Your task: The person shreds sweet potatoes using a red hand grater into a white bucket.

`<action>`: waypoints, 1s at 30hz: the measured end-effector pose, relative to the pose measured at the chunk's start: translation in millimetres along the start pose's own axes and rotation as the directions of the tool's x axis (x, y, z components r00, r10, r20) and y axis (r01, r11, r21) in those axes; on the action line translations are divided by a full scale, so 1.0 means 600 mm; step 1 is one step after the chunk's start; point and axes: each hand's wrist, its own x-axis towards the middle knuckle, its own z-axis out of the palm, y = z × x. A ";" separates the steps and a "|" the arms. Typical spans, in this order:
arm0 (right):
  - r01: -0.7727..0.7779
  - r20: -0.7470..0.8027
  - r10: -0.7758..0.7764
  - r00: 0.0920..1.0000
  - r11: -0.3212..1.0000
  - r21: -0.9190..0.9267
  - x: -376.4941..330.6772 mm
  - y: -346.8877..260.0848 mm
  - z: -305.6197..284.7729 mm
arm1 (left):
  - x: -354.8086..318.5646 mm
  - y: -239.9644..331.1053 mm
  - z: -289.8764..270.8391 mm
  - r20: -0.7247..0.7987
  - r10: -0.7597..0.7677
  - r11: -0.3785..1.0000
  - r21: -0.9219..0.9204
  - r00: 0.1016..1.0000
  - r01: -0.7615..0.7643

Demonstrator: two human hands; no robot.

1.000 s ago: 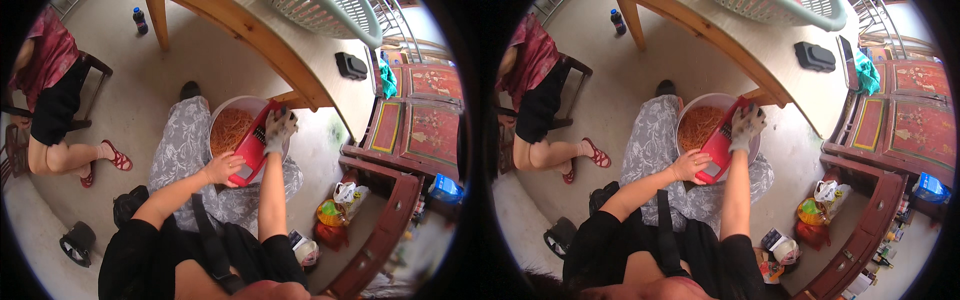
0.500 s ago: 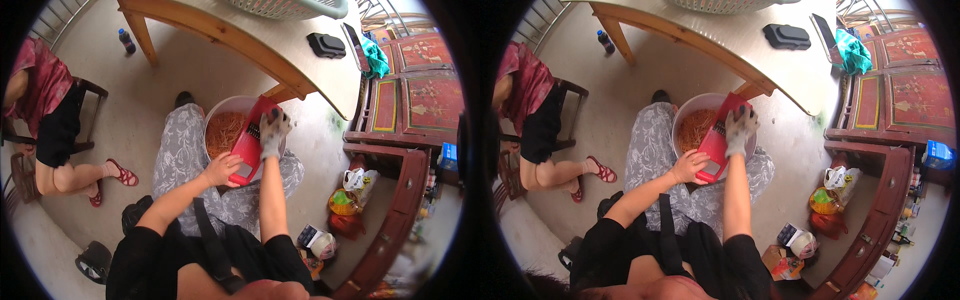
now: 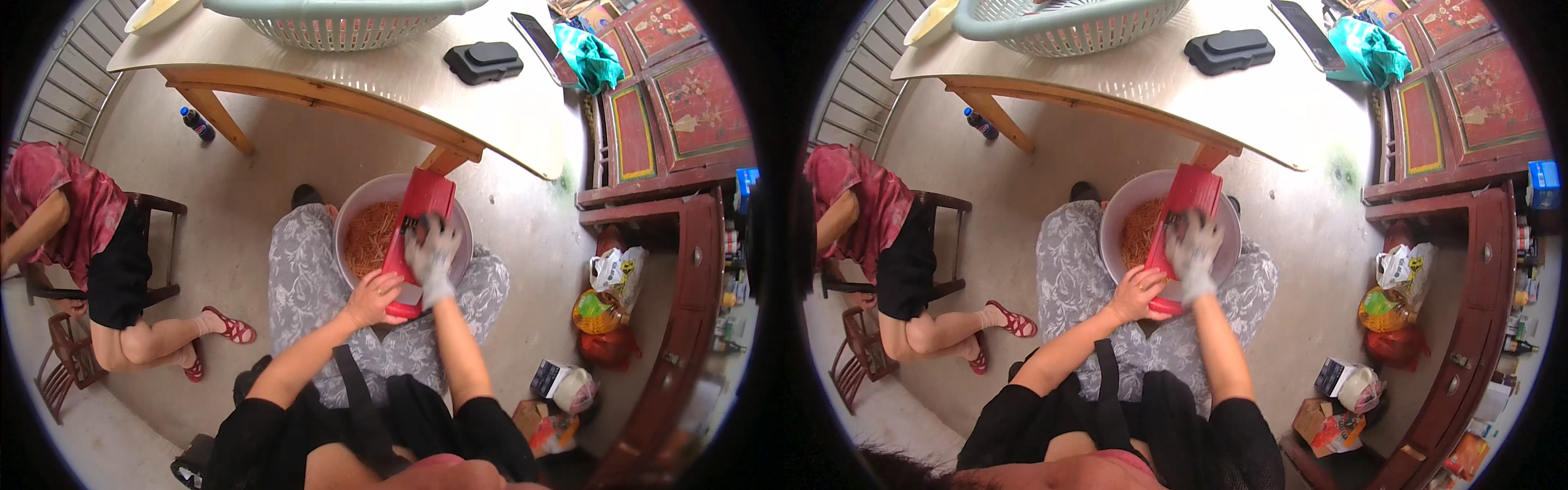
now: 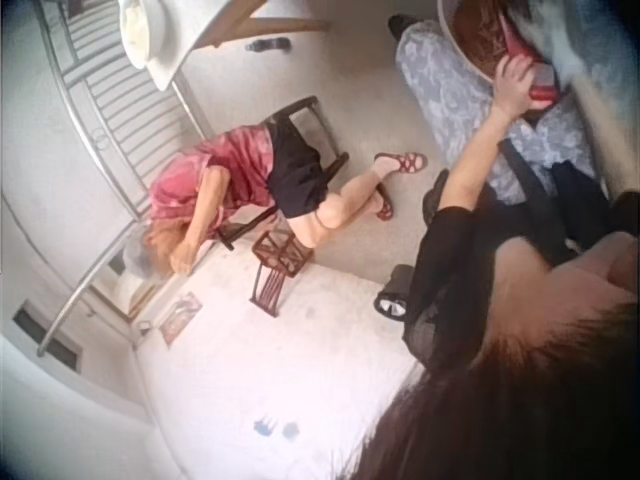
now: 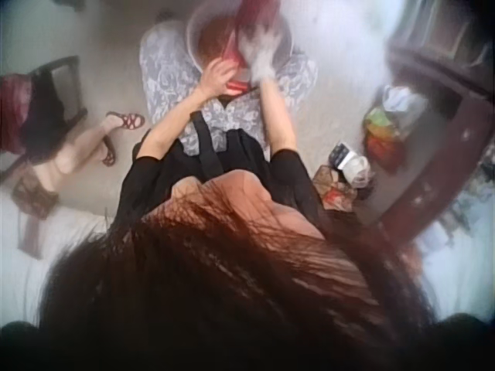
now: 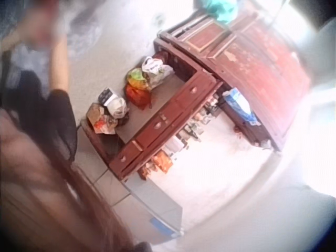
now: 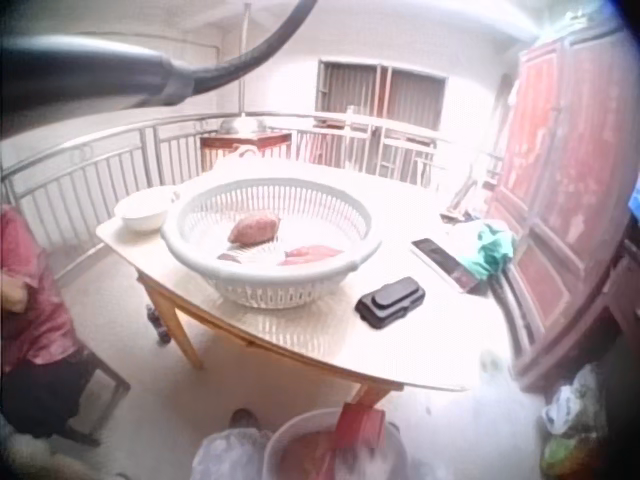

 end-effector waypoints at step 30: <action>-0.321 0.112 0.306 0.945 0.812 0.487 -0.064 0.006 -0.046 | 0.011 0.002 -0.012 0.017 0.000 0.999 0.034 1.000 0.000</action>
